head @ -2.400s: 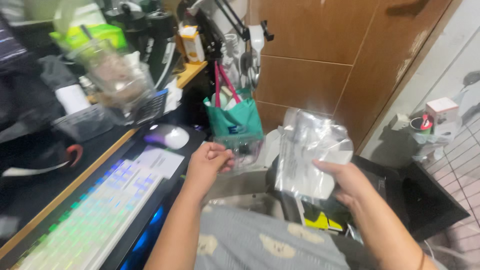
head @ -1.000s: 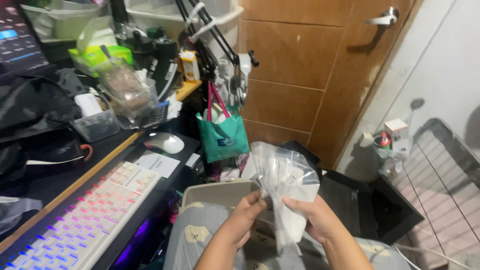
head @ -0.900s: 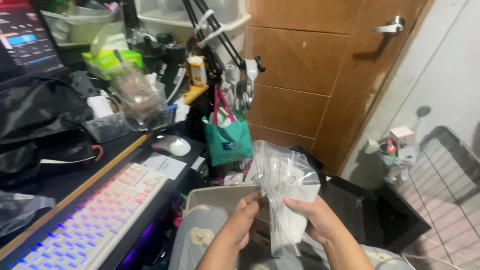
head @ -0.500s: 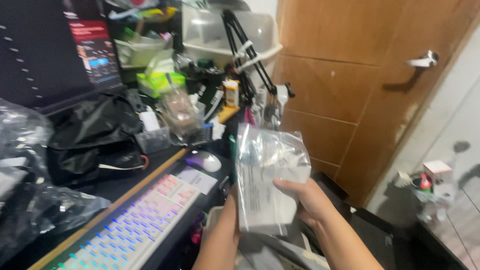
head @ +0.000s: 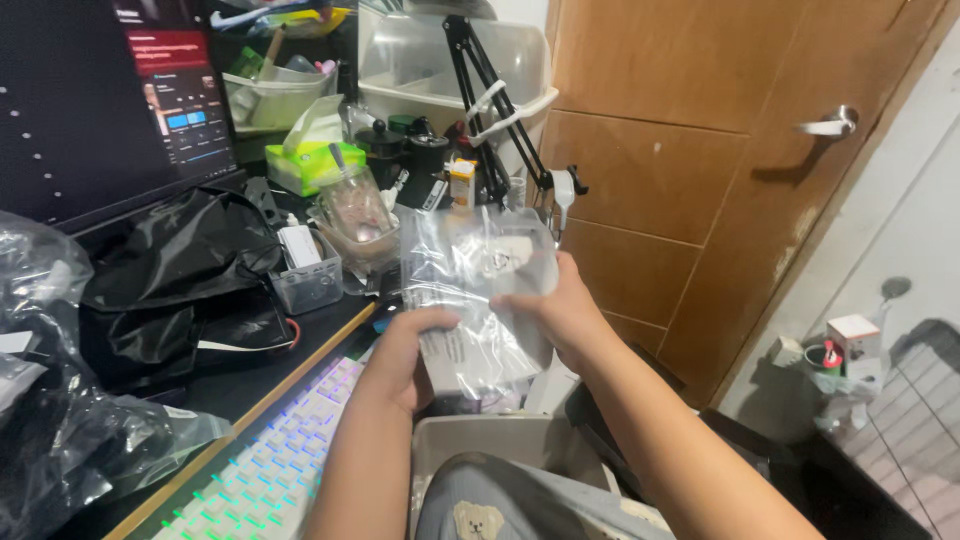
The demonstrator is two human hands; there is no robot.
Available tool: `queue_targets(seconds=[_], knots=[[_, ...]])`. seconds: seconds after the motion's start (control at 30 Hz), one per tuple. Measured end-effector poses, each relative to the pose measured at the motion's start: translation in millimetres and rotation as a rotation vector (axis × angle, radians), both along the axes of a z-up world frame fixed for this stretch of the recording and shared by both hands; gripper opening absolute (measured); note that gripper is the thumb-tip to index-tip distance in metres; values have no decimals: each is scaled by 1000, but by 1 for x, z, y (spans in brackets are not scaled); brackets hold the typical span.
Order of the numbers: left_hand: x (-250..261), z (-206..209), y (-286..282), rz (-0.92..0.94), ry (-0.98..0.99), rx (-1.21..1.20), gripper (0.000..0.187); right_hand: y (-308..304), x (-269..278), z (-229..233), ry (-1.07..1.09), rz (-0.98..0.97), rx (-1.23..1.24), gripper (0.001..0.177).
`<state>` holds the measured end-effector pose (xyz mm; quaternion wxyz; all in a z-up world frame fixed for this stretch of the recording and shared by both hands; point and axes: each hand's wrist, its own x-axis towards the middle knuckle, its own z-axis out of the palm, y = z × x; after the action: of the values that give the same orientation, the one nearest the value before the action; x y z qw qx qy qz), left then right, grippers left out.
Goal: The person assembles a black cardboard box by folding and interlocking its side flaps. They then place a gray foam insert into the box and adjust the flaps to secure it.
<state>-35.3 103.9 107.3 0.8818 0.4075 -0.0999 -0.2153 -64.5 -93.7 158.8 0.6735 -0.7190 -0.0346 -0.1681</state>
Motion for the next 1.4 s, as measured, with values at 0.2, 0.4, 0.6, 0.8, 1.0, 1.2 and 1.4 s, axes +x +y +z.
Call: queue_targets(seconds=[0.2,0.4,0.6,0.8,1.0,1.2,1.4], knots=[[23,30,43,133,-24,-42,38,29,26,34,-194,498,129,62],[23,68,70,182,-67,11,43,60,48,50,-257,636,214,70],[35,102,90,238,-231,-136,45,90,87,84,-489,227,-198,73],[36,96,124,226,-305,-237,44,58,110,70,-330,-180,-352,63],[56,61,109,59,-137,-221,42,38,121,19,218,424,231,23],[64,80,129,318,-163,-125,46,11,108,40,-43,323,352,18],[50,129,156,886,-273,267,49,6,103,49,-131,202,477,43]])
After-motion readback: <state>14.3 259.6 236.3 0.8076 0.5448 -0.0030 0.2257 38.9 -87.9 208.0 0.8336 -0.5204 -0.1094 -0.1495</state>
